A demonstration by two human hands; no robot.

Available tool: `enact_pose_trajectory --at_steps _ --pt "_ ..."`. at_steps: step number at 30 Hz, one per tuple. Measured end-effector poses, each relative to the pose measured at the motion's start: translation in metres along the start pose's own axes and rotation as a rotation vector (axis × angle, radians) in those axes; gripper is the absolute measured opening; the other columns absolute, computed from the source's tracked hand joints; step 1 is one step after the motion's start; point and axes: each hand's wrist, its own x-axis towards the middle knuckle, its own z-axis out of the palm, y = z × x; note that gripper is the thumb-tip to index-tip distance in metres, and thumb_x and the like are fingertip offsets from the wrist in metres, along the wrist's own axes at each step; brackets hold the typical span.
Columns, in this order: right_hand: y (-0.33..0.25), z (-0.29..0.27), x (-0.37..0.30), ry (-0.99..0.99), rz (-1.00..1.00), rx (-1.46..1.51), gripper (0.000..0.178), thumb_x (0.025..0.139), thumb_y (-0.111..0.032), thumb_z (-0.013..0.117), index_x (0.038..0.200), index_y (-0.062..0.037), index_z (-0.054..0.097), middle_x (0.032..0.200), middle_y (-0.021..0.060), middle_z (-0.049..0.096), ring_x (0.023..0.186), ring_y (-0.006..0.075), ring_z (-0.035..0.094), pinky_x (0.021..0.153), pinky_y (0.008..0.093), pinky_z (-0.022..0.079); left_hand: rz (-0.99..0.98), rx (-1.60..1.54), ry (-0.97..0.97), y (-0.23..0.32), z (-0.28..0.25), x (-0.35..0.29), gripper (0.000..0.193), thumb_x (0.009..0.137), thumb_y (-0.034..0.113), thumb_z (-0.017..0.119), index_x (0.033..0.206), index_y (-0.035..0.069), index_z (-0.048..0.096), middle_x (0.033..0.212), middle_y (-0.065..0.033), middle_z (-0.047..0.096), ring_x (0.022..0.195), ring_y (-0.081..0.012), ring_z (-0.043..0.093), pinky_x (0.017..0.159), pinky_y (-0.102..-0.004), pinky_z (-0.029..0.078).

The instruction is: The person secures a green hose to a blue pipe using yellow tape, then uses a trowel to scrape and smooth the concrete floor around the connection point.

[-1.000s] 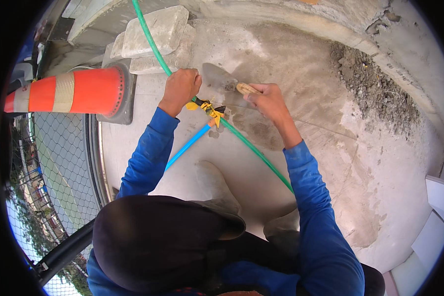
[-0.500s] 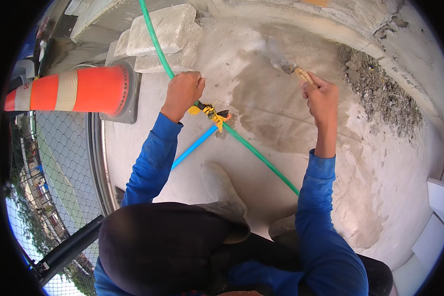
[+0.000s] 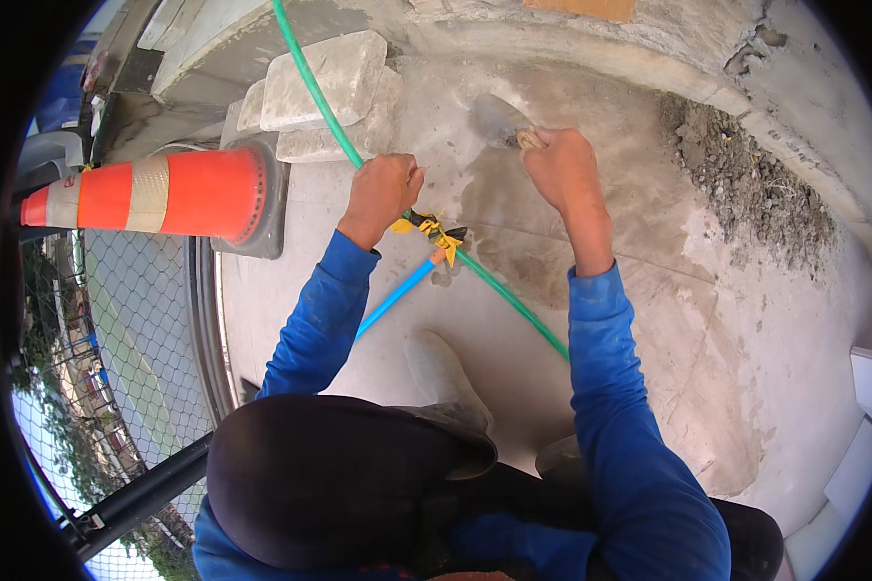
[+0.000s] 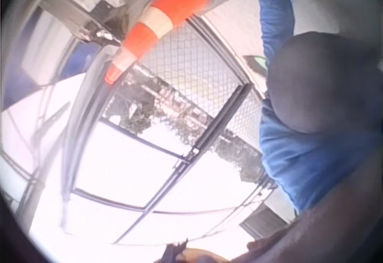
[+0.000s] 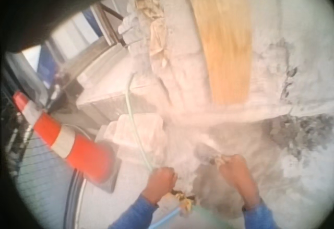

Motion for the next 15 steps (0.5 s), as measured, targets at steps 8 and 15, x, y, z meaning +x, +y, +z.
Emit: enact_pose_trajectory --at_steps 8,15 --pt "0.043 0.014 0.045 0.148 0.073 0.314 0.047 0.089 -0.023 0.076 0.127 0.0028 0.081 0.092 0.0222 0.081 0.074 0.0257 0.074 0.073 0.0387 0.058 0.03 -0.007 -0.005 0.001 -0.002 0.006 0.026 0.098 0.023 0.075 0.083 0.003 0.074 0.082 -0.021 0.074 0.081 -0.045 0.072 0.076 -0.0545 0.058" --pt "0.043 -0.013 -0.06 0.31 0.464 0.894 0.055 0.099 -0.018 0.074 0.152 -0.004 0.069 0.079 0.0021 0.063 0.05 0.0037 0.042 0.041 0.0226 0.027 0.033 -0.009 0.023 -0.001 -0.005 -0.004 0.026 0.097 0.023 0.075 0.082 0.002 0.073 0.08 -0.0207 0.073 0.081 -0.0445 0.072 0.076 -0.0538 0.058"
